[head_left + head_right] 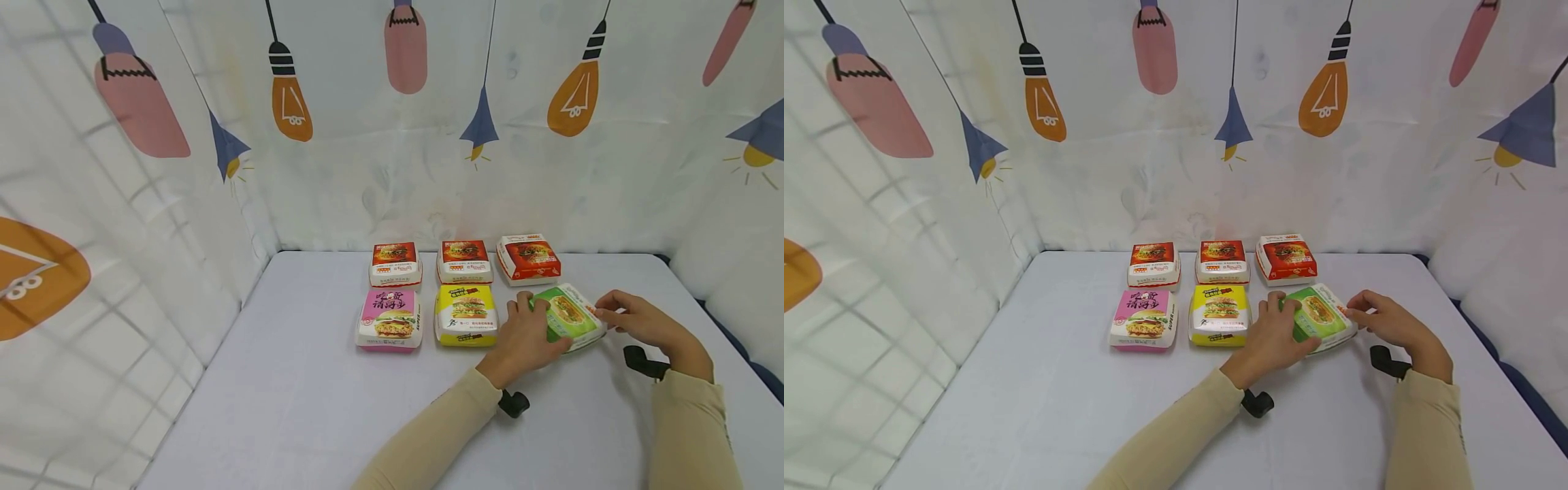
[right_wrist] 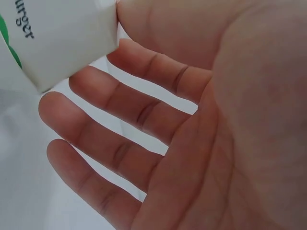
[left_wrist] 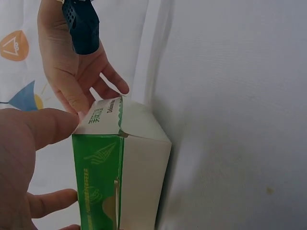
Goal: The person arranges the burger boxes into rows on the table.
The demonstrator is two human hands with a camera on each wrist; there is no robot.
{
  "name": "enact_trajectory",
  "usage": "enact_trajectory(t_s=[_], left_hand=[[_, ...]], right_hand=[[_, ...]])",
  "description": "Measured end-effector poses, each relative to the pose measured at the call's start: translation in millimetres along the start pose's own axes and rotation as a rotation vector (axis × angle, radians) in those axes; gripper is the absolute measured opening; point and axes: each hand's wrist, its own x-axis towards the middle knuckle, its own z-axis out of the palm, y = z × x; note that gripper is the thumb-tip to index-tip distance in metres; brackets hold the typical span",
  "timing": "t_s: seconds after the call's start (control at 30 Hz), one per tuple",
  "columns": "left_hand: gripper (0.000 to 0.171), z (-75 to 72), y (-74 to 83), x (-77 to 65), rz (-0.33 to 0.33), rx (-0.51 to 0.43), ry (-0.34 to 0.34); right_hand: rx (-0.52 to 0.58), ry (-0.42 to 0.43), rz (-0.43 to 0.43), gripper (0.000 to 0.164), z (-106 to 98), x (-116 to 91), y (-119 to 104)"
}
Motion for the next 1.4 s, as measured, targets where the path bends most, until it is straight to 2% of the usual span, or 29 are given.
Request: enact_trajectory(t_s=[0.27,0.73,1.13,1.4], left_hand=[[0.060,0.1,-3.3,0.6,0.026,-0.037,-0.001],[0.045,-1.4,-3.5,-0.2,0.036,-0.066,-0.001],[0.032,-2.1,-4.3,0.5,0.041,-0.114,-0.003],[0.030,-2.5,-4.4,1.2,0.045,-0.126,0.002]], right_hand=[[0.004,-0.021,-0.010,0.042,0.4,0.1,-0.3],[-0.010,-0.059,0.059,0.076,1.0,1.8,-0.7],[0.014,-0.093,0.068,0.089,0.9,4.4,-3.6],[0.010,-0.093,0.073,0.091,1.8,5.4,-3.3]])
